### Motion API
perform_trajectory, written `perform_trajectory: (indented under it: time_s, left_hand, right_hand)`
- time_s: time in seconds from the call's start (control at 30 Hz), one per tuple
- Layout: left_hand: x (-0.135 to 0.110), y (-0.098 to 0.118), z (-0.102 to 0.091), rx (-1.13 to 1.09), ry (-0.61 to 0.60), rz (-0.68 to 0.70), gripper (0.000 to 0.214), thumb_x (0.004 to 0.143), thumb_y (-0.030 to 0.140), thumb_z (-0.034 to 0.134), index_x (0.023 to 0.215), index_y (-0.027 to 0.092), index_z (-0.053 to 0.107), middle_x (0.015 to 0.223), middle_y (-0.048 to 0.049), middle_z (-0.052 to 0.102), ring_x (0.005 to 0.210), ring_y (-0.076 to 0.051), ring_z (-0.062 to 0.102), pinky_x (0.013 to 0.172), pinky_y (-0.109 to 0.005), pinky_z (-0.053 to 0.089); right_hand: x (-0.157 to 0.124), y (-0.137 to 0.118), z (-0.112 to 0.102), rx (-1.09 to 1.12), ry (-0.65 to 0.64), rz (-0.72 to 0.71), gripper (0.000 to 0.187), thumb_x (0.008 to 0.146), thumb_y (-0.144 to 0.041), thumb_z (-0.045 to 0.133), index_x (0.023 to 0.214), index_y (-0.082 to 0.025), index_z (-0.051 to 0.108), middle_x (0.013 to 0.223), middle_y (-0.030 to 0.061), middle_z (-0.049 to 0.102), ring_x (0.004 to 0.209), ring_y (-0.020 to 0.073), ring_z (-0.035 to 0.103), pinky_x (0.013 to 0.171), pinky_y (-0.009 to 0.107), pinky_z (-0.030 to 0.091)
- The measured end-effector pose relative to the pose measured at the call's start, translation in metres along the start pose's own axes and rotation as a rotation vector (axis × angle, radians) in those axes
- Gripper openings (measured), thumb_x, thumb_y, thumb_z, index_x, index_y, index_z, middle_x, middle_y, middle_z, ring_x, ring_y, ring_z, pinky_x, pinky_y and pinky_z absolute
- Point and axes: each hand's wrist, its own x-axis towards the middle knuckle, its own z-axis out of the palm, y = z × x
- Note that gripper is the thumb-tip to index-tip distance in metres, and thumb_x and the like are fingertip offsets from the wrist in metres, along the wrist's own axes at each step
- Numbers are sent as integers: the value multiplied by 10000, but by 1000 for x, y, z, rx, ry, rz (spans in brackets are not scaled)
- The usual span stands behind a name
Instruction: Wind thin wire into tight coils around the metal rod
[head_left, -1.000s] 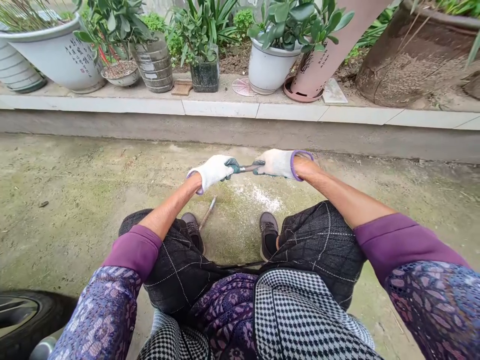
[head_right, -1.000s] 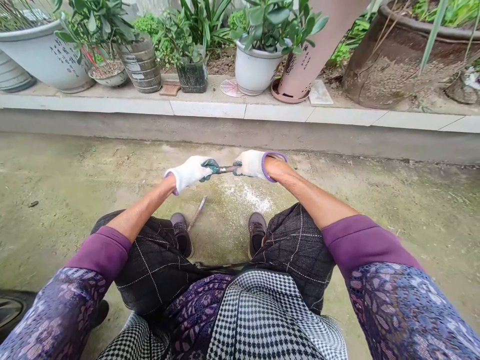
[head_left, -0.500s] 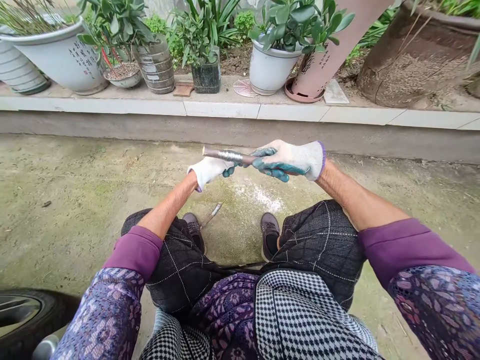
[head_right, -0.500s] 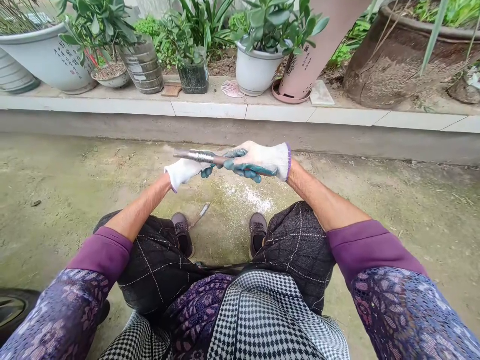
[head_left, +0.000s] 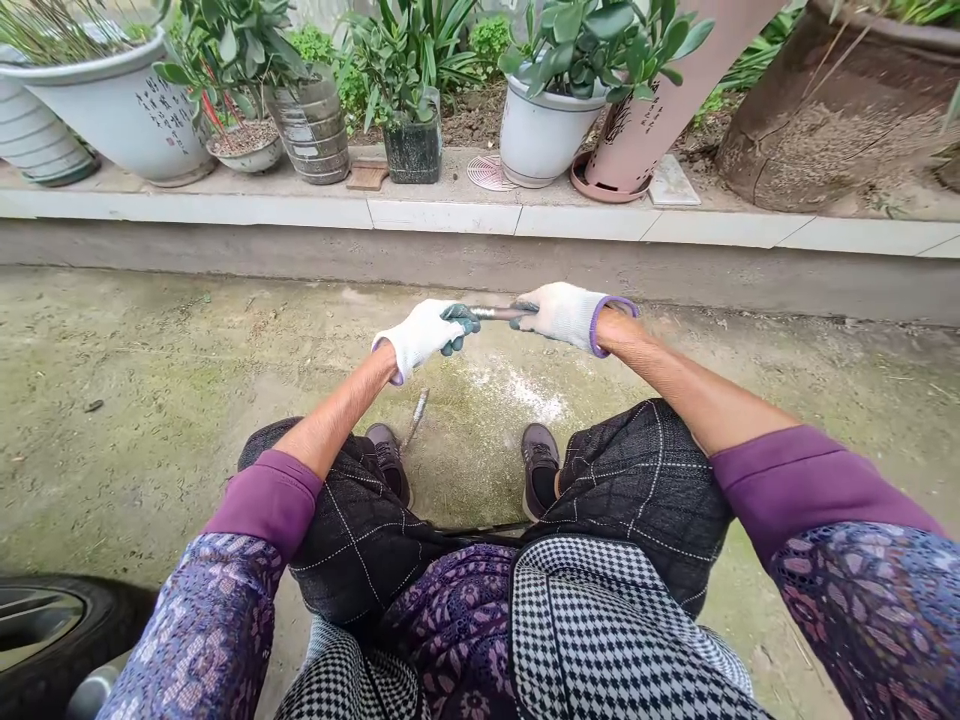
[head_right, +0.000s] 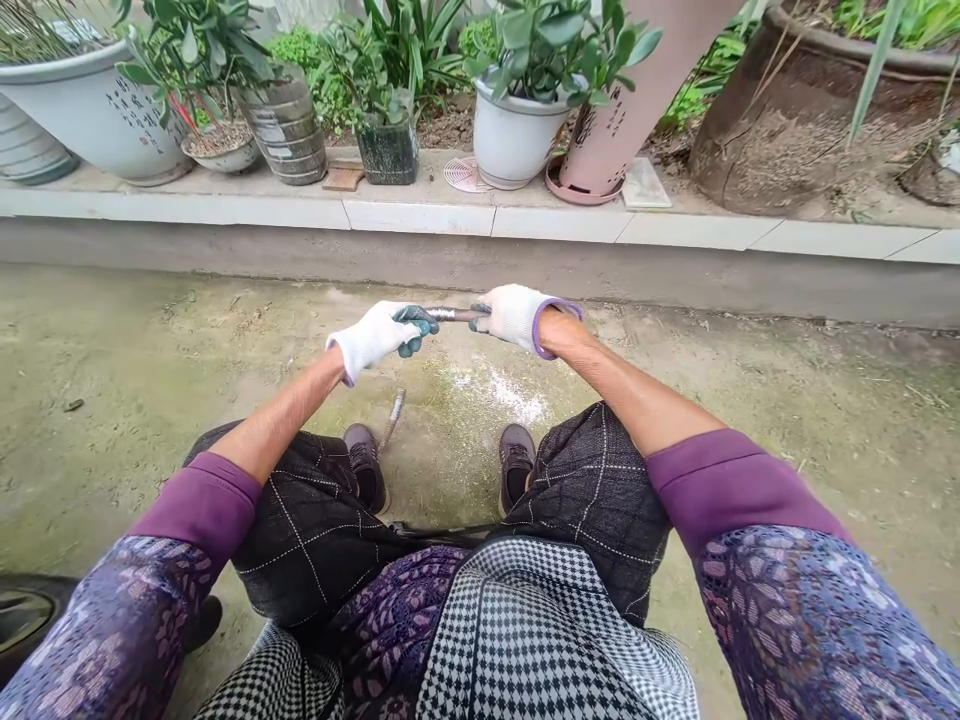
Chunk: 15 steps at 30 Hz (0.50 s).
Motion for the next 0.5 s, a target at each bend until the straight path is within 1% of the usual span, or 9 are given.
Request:
perform_trajectory:
  time_s: [0.03,0.1,0.17,0.2,0.27,0.33,0.43,0.5]
  left_hand:
    - [0,1,0,-69,-2,-11,226,828,69,565,972,101,736,627,1,624,529,-98,563,526,-226,475]
    - [0,2,-1,-171,-17,-22,262,846,53,542,1024,98,729,652,-8,643,550,-103,593,556,-234,507]
    - [-1,4,-3,-211,-31,-17,253,860,47,527,1011,101,723,656,-12,650,565,-106,609,575,-237,521]
    - [-1,5,-4,-212,-36,-11,244,862,44,524,992,104,721,651,-11,649,563,-106,608,577,-236,521]
    - [-3,7,-7,-177,-48,0,216,856,39,525,922,114,716,630,-4,640,549,-102,591,572,-230,509]
    - [-4,9,-10,-107,-89,21,176,851,60,550,847,125,713,619,-1,633,552,-100,578,573,-223,493]
    - [-2,7,-12,6,-145,76,141,790,73,600,791,131,729,678,-12,672,617,-104,595,605,-213,481]
    - [1,4,-12,60,-139,94,212,739,58,576,820,134,756,715,-8,692,633,-101,589,612,-209,469]
  right_hand:
    - [-1,-1,-4,27,49,23,157,868,-268,674,964,-159,735,584,-18,506,500,108,427,454,267,313]
    - [-7,-4,-11,208,106,45,194,900,-289,660,1017,-148,723,611,-16,515,487,97,433,428,254,349]
    - [-15,-8,-15,476,90,27,210,911,-305,660,1035,-142,704,614,-25,499,468,86,423,384,232,369]
    - [-19,-10,-16,587,56,5,218,907,-314,670,1034,-139,696,608,-31,490,457,81,414,362,223,374]
    - [-25,-13,-17,719,-55,-56,252,887,-332,704,1046,-137,690,589,-43,477,433,74,396,327,207,377]
    - [-29,-12,-16,747,-208,-110,321,855,-360,746,1073,-131,690,582,-48,493,419,71,400,314,200,381]
    - [-30,-7,-11,671,-429,-170,421,805,-425,799,1077,-122,693,600,-44,527,422,69,420,322,194,378]
    - [-29,-2,-4,559,-511,-180,421,789,-458,813,1025,-128,702,609,-42,534,435,69,424,337,193,364]
